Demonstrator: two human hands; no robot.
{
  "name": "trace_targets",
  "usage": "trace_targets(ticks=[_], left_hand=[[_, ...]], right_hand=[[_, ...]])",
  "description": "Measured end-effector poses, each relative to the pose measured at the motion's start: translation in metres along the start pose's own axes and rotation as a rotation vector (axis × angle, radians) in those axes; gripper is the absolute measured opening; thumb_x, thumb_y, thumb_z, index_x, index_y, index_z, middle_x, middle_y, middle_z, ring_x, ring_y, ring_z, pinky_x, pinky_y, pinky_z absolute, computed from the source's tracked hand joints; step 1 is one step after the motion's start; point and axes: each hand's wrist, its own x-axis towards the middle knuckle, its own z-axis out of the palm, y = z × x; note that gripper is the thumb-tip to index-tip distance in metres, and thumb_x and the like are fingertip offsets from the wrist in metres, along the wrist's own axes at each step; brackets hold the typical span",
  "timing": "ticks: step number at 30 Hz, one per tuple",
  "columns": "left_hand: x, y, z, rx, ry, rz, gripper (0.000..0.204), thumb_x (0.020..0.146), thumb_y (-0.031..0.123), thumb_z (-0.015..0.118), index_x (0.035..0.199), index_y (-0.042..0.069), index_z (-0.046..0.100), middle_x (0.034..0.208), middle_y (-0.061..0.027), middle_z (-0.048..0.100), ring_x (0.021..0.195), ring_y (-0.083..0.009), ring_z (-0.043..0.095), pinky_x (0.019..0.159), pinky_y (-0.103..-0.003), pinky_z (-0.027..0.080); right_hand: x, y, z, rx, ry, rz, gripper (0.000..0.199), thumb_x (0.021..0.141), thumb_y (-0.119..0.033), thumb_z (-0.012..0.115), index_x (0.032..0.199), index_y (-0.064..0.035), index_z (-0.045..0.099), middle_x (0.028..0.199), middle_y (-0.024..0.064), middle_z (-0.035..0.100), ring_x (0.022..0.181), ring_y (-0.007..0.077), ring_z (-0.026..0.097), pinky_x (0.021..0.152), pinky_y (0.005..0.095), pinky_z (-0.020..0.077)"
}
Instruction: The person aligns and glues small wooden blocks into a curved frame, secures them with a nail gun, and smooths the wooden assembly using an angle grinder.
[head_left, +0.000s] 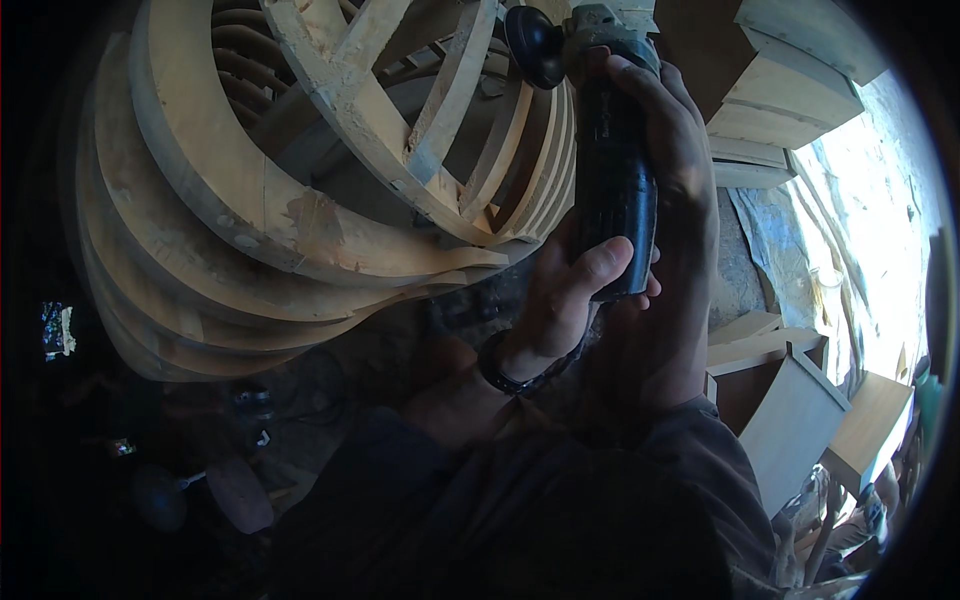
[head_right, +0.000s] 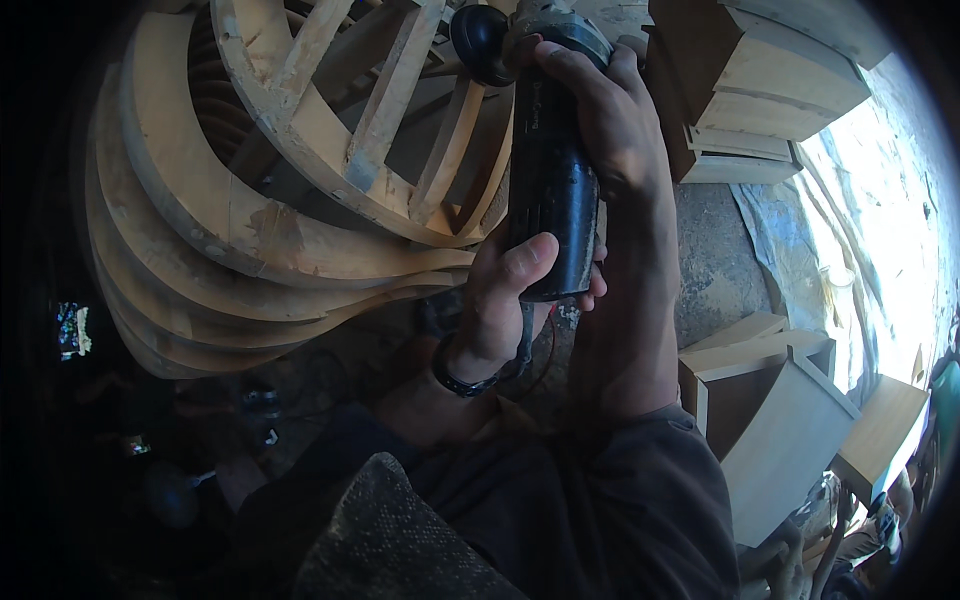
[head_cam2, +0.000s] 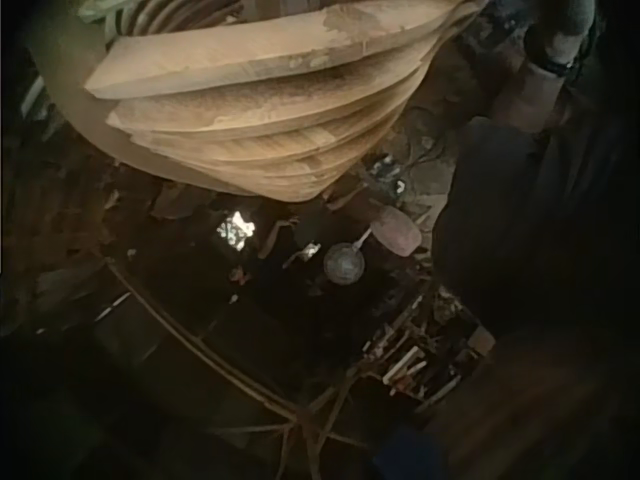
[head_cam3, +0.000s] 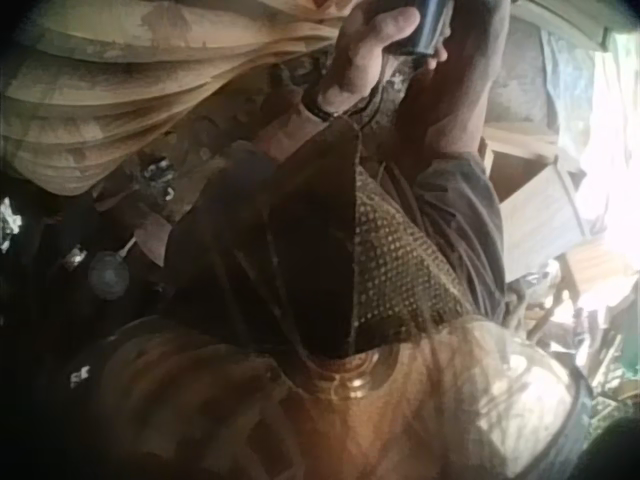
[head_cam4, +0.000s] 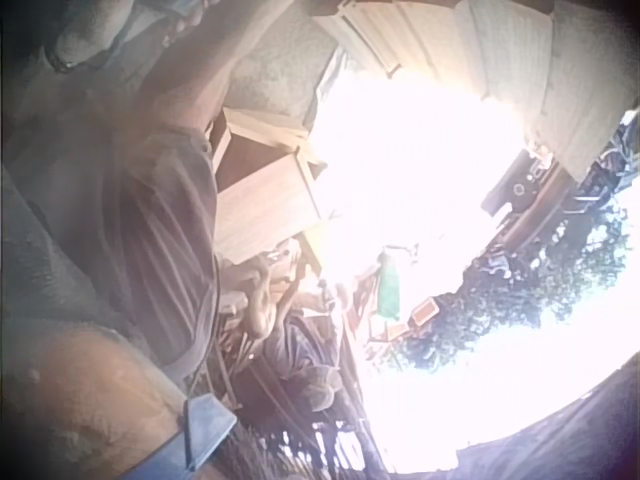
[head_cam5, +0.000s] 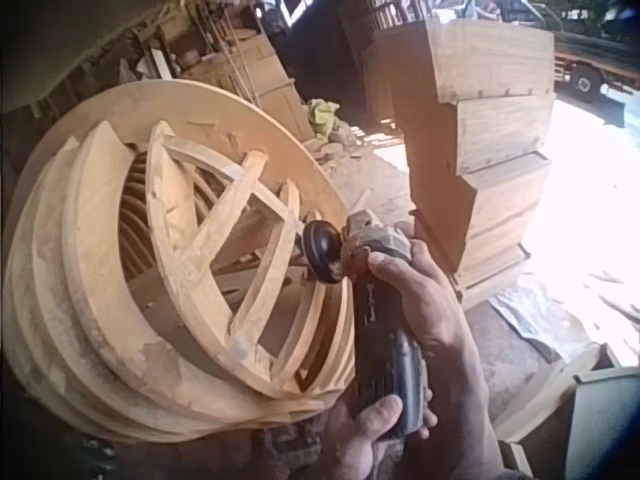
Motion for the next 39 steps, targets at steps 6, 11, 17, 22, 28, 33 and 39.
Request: trace_targets(ticks=[6,11,17,22,28,33,39], left_hand=[[-0.001,0.001,-0.001,-0.002,0.010,0.007,0.067,0.092,0.050,0.065,0.127,-0.007,0.053,0.105,-0.0182,0.066,0.083,-0.0219,0.070,0.071,-0.034,0.058],[0.004,0.000,0.000,0.010,0.010,0.017,0.066,0.092,0.050,0.065,0.127,-0.005,0.054,0.105,-0.0176,0.066,0.084,-0.0220,0.070,0.071,-0.034,0.058],[0.010,-0.001,0.002,-0.019,0.008,0.011,0.064,0.093,0.049,0.065,0.126,-0.005,0.056,0.104,-0.0175,0.067,0.084,-0.0223,0.071,0.072,-0.034,0.059],[0.013,0.000,0.000,-0.072,-0.028,0.051,0.051,0.097,0.035,0.065,0.129,-0.003,0.052,0.100,-0.0144,0.066,0.082,-0.0211,0.071,0.070,-0.035,0.060],[0.012,-0.003,0.000,-0.089,-0.023,0.061,0.051,0.097,0.036,0.065,0.128,-0.003,0.053,0.101,-0.0145,0.066,0.082,-0.0210,0.071,0.070,-0.034,0.060],[0.021,-0.009,-0.001,-0.055,-0.021,-0.014,0.056,0.096,0.041,0.065,0.127,-0.003,0.054,0.104,-0.0155,0.066,0.084,-0.0212,0.071,0.071,-0.033,0.059],[0.021,-0.012,-0.002,0.009,-0.024,-0.023,0.061,0.096,0.044,0.064,0.130,-0.005,0.054,0.106,-0.0164,0.066,0.087,-0.0216,0.071,0.073,-0.033,0.059]], right_hand=[[-0.006,-0.010,0.008,0.006,-0.017,0.085,0.063,0.086,-0.038,0.080,0.122,0.0053,0.052,0.096,0.0152,0.063,0.077,0.0212,0.068,0.065,0.0325,0.0568],[0.000,-0.010,0.006,0.005,-0.018,0.052,0.061,0.085,-0.041,0.080,0.119,0.0046,0.058,0.100,0.0132,0.063,0.086,0.0206,0.067,0.076,0.0337,0.0565],[0.005,-0.006,0.002,0.033,0.019,0.097,0.037,0.093,-0.028,0.073,0.116,-0.0015,0.061,0.096,0.0089,0.065,0.081,0.0159,0.065,0.073,0.0293,0.0532],[0.010,-0.011,0.003,-0.004,0.003,0.114,0.037,0.093,-0.028,0.073,0.115,-0.0012,0.061,0.095,0.0087,0.065,0.080,0.0154,0.065,0.073,0.0289,0.0538],[0.011,-0.006,0.002,-0.042,-0.028,0.057,0.063,0.086,-0.043,0.076,0.123,0.0057,0.059,0.102,0.0136,0.064,0.090,0.0209,0.066,0.079,0.0334,0.0541],[0.008,0.002,-0.013,-0.123,0.062,0.155,0.062,0.087,-0.042,0.075,0.124,0.0043,0.059,0.108,0.0144,0.064,0.096,0.0200,0.065,0.081,0.0321,0.0527],[0.012,0.014,-0.020,-0.029,0.092,0.168,0.060,0.087,-0.042,0.074,0.122,0.0036,0.060,0.108,0.0123,0.062,0.095,0.0200,0.064,0.083,0.0322,0.0516]])
